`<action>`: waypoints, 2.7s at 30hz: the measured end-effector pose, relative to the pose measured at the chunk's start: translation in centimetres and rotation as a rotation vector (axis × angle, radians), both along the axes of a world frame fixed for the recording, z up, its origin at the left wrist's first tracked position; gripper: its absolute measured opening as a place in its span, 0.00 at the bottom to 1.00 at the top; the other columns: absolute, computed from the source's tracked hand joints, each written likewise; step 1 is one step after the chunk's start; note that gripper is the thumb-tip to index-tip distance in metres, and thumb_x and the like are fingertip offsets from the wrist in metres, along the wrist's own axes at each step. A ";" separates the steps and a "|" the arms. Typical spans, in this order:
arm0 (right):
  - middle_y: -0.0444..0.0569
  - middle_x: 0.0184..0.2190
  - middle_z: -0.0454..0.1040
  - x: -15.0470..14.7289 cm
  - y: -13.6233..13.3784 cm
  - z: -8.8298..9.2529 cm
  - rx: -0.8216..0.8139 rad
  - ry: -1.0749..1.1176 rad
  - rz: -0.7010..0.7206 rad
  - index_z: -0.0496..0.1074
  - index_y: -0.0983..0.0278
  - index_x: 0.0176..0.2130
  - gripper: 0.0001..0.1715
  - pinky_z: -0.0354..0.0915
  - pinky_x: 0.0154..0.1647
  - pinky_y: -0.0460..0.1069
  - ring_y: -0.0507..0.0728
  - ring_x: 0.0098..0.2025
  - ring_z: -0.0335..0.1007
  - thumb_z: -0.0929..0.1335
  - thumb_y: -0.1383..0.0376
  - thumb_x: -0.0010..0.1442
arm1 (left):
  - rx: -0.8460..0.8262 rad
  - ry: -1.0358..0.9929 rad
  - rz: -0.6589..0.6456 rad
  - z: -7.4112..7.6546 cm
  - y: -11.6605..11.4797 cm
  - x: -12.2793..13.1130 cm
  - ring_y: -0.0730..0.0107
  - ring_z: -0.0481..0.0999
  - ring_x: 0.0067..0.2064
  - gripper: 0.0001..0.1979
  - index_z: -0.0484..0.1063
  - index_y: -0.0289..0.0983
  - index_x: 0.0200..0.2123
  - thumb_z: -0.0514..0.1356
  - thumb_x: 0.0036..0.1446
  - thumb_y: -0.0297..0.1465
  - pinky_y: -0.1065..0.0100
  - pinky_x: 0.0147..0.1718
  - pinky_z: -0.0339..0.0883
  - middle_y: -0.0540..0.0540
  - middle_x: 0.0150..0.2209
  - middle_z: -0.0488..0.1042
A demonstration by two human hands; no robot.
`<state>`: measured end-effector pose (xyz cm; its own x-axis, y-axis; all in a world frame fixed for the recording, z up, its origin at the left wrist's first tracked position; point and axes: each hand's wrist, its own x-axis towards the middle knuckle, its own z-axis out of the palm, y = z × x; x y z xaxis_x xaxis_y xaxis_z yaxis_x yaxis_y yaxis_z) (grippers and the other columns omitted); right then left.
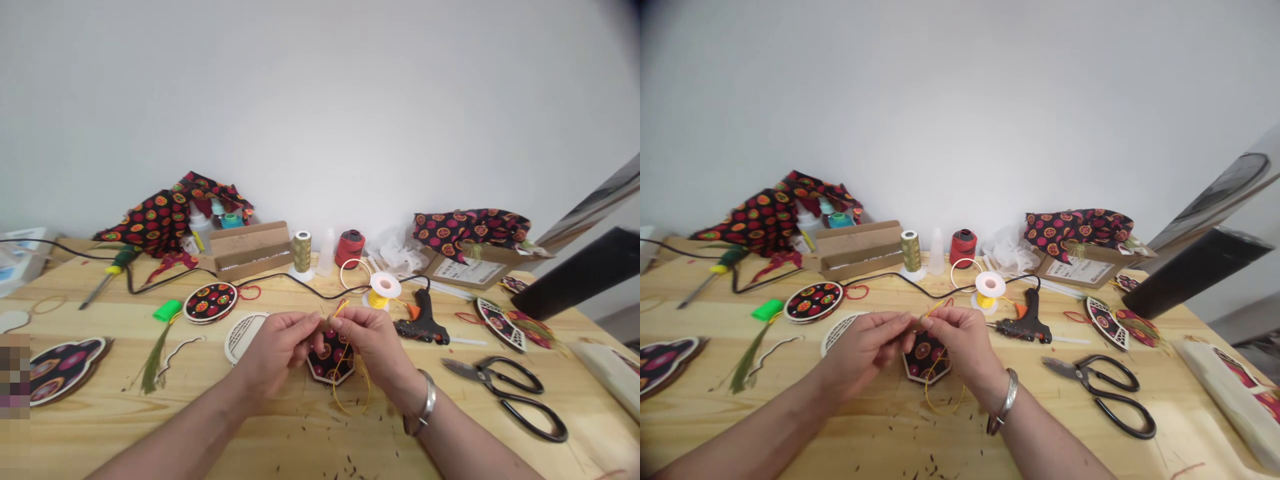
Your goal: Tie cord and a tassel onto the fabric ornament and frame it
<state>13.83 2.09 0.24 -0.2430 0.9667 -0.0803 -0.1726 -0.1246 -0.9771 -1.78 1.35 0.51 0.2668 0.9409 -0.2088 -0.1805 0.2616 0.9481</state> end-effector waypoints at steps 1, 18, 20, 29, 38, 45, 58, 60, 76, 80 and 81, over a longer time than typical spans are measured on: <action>0.45 0.18 0.72 0.0 0.0 0.0 -0.006 0.001 0.008 0.74 0.68 0.23 0.13 0.57 0.24 0.45 0.49 0.21 0.63 0.72 0.59 0.48 | -0.012 0.004 -0.010 0.1 0.0 0.0 0.83 0.50 0.17 0.16 0.72 0.32 0.22 0.60 0.54 0.38 0.72 0.16 0.37 0.51 0.18 0.68; 0.44 0.19 0.73 0.0 0.0 -0.2 -0.009 0.016 -0.007 0.75 0.67 0.22 0.11 0.58 0.25 0.45 0.48 0.21 0.63 0.73 0.61 0.46 | -0.120 -0.103 -0.044 0.0 -0.1 0.0 0.82 0.54 0.18 0.09 0.73 0.33 0.22 0.64 0.49 0.32 0.74 0.17 0.40 0.52 0.18 0.67; 0.44 0.19 0.73 0.0 0.0 -0.2 -0.013 0.022 0.000 0.75 0.66 0.22 0.11 0.58 0.25 0.45 0.48 0.21 0.63 0.73 0.60 0.46 | -0.102 -0.106 -0.031 -0.1 -0.2 0.0 0.81 0.56 0.19 0.09 0.73 0.33 0.22 0.63 0.49 0.32 0.75 0.18 0.42 0.51 0.19 0.68; 0.41 0.17 0.69 -0.3 -0.2 0.2 -0.089 0.006 0.032 0.74 0.67 0.28 0.15 0.51 0.20 0.42 0.45 0.18 0.56 0.73 0.58 0.46 | 0.110 0.063 0.099 0.3 -0.2 -0.1 0.78 0.60 0.20 0.11 0.73 0.35 0.21 0.60 0.53 0.33 0.74 0.20 0.53 0.52 0.19 0.70; 0.40 0.16 0.64 -0.5 -0.3 -0.6 -0.002 -0.079 -0.018 0.72 0.67 0.24 0.15 0.49 0.19 0.43 0.46 0.18 0.54 0.72 0.58 0.49 | 0.232 0.252 0.124 0.9 -0.4 0.0 0.76 0.61 0.21 0.13 0.72 0.36 0.19 0.58 0.54 0.33 0.72 0.22 0.54 0.53 0.18 0.68; 0.40 0.15 0.63 -0.4 -0.1 -0.4 0.001 -0.131 -0.046 0.71 0.67 0.22 0.15 0.51 0.20 0.43 0.46 0.18 0.53 0.71 0.57 0.49 | 0.222 0.195 0.053 0.7 -0.5 -0.3 0.73 0.64 0.24 0.13 0.71 0.36 0.19 0.59 0.53 0.33 0.72 0.25 0.57 0.52 0.20 0.68; 0.40 0.15 0.66 -0.3 -0.1 -0.3 0.102 -0.182 -0.057 0.73 0.66 0.20 0.08 0.55 0.19 0.43 0.47 0.18 0.57 0.69 0.65 0.49 | 0.205 0.151 -0.059 0.7 -0.4 -0.4 0.77 0.61 0.22 0.11 0.73 0.36 0.20 0.59 0.53 0.30 0.74 0.23 0.55 0.53 0.19 0.68; 0.41 0.16 0.68 -0.3 -0.1 -0.4 0.157 -0.216 -0.057 0.74 0.65 0.22 0.07 0.57 0.20 0.44 0.48 0.19 0.60 0.68 0.67 0.50 | 0.207 0.157 -0.058 0.6 -0.4 -0.5 0.76 0.62 0.23 0.11 0.73 0.36 0.21 0.59 0.53 0.30 0.74 0.23 0.55 0.53 0.19 0.68; 0.49 0.26 0.72 0.4 -1.2 -0.8 0.981 -0.941 -0.127 0.73 0.63 0.36 0.11 0.59 0.30 0.48 0.54 0.29 0.65 0.62 0.68 0.62 | 0.554 0.605 0.169 0.3 -0.6 -0.3 0.73 0.68 0.26 0.10 0.72 0.37 0.25 0.55 0.56 0.31 0.73 0.28 0.61 0.53 0.21 0.70; 0.49 0.25 0.71 0.5 -1.2 -0.9 1.042 -0.954 -0.132 0.73 0.64 0.37 0.10 0.58 0.29 0.47 0.54 0.29 0.64 0.62 0.68 0.62 | 0.619 0.643 0.170 0.0 -0.7 -0.2 0.73 0.70 0.27 0.09 0.72 0.37 0.26 0.55 0.57 0.30 0.74 0.28 0.62 0.53 0.23 0.72; 0.48 0.25 0.71 0.4 -1.3 -0.9 1.044 -0.946 -0.132 0.73 0.64 0.37 0.10 0.59 0.29 0.47 0.54 0.28 0.64 0.62 0.68 0.62 | 0.622 0.645 0.169 0.0 -0.6 -0.2 0.73 0.70 0.27 0.09 0.72 0.38 0.26 0.55 0.57 0.30 0.74 0.28 0.62 0.53 0.23 0.73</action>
